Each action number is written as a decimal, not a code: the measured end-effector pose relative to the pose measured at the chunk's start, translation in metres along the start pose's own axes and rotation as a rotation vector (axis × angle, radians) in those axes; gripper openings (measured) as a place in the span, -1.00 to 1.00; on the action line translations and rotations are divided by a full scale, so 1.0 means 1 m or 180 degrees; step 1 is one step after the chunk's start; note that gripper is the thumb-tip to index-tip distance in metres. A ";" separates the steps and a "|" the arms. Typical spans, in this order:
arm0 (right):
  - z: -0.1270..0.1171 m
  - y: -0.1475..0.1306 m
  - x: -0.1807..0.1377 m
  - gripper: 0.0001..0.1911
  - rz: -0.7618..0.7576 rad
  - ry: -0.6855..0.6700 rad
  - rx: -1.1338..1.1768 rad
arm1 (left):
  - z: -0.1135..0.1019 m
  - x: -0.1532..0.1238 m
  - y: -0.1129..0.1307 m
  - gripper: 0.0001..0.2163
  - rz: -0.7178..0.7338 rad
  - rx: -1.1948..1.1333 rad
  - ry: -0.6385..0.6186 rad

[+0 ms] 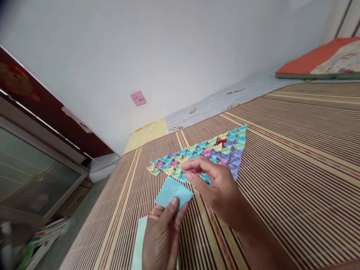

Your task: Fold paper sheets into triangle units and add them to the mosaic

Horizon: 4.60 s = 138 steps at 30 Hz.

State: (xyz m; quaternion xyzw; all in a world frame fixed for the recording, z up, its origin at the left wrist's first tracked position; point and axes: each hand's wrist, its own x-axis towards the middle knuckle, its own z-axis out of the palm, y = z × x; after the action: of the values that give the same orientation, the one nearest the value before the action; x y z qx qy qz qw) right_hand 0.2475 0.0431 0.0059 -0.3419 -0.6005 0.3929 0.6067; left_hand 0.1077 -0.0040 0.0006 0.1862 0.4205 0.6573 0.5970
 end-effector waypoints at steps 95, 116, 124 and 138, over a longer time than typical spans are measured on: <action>0.023 0.007 -0.003 -0.77 0.0739 -0.0664 0.0040 | -0.005 0.004 -0.002 -0.75 0.0358 -0.0020 -0.0069; 0.037 0.033 -0.002 -0.60 0.1262 -0.0867 0.0504 | -0.013 0.017 0.000 -0.77 -0.0098 -0.0493 -0.0002; 0.037 0.035 -0.003 -0.72 0.1085 -0.0982 0.0707 | -0.018 0.018 0.002 -0.71 0.0464 0.0003 0.0342; 0.029 0.019 -0.001 -0.83 0.0711 -0.0943 0.0357 | -0.032 0.010 0.015 -0.80 0.0666 0.1428 -0.0254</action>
State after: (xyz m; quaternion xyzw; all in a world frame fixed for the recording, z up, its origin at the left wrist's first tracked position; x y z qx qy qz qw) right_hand 0.2171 0.0496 -0.0099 -0.3105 -0.6187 0.5367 0.4824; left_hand 0.0723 -0.0040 -0.0084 0.3823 0.5104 0.5979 0.4856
